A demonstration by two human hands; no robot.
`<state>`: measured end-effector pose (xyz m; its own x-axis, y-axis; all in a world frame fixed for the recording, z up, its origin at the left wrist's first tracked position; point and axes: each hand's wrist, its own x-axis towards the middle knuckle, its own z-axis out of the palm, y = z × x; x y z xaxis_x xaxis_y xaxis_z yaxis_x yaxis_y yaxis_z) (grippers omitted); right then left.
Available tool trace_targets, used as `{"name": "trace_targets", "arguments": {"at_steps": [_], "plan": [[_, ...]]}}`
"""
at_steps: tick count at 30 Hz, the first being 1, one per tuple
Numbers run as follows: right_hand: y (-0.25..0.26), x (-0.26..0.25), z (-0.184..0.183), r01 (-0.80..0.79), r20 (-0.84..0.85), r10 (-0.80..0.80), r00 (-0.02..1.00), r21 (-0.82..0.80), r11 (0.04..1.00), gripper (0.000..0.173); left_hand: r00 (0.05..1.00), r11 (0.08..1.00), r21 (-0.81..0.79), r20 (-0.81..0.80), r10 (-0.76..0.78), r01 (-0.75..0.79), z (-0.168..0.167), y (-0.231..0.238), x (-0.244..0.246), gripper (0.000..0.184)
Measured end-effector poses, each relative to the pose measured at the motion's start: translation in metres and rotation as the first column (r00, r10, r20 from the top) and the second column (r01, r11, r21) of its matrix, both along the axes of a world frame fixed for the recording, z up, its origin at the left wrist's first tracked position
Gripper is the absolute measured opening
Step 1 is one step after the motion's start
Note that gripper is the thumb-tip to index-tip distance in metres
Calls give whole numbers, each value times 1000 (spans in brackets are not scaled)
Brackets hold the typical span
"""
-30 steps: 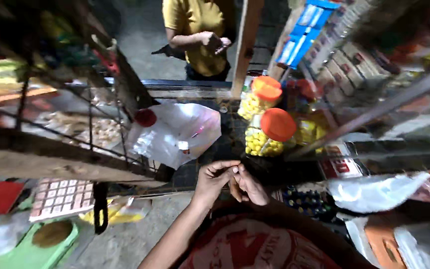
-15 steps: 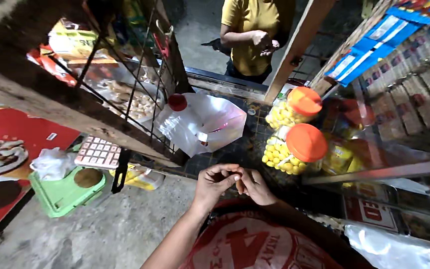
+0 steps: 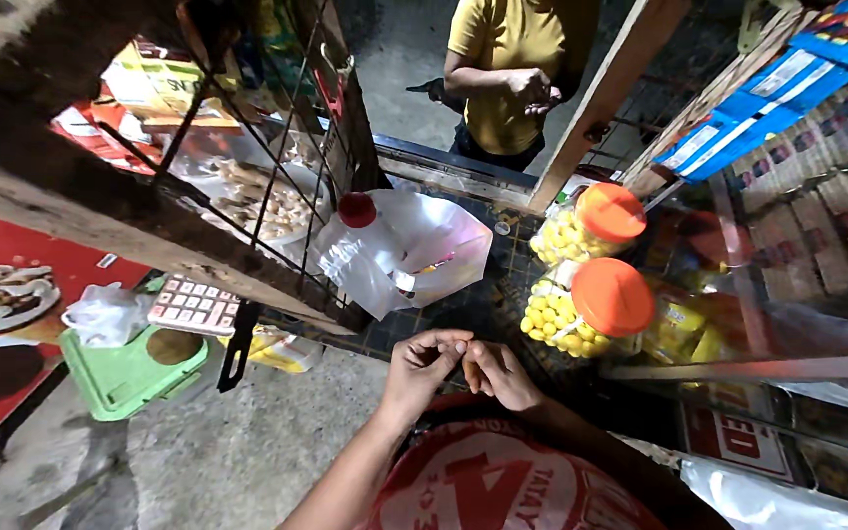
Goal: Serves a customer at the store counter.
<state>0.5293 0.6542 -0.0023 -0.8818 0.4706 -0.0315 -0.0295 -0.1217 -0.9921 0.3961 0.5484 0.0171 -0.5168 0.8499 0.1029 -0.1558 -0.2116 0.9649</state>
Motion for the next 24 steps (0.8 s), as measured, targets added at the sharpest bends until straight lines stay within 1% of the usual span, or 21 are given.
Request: {"name": "trace_targets", "arguments": {"at_steps": [3, 6, 11, 14, 17, 19, 21, 24], "plan": [[-1, 0, -1, 16, -9, -16, 1000, -44, 999, 40, 1000, 999, 31, 24, -18, 17, 0, 0, 0, 17], [-2, 0, -5, 33, -46, -35, 998, -24, 999, 40, 999, 997, 72, 21, -31, 30, -1, 0, 0, 21], [-4, 1, -9, 45, -76, -38, 996, 101, 994, 55, 998, 992, 113, -38, -54, 58, -3, -5, 0, 22], [-3, 1, -11, 43, -86, -31, 996, 143, 989, 55, 997, 993, 114, -70, -34, 42, -2, -7, 0, 22], [-3, 2, -16, 57, -102, -35, 994, 217, 975, 58, 985, 993, 112, -175, -5, 25, -2, -9, 0, 18], [-4, 2, -21, 79, -145, -42, 989, 262, 962, 56, 977, 993, 117, -211, -7, 32, -2, -12, 0, 16], [-6, 2, -24, 96, -174, -42, 984, 318, 943, 58, 974, 989, 130, -224, -42, 72, -3, -16, -2, 13], [-11, 2, -32, 111, -222, -16, 975, 424, 899, 70, 962, 972, 154, -236, -137, 177, -4, -22, -7, 13]]}}
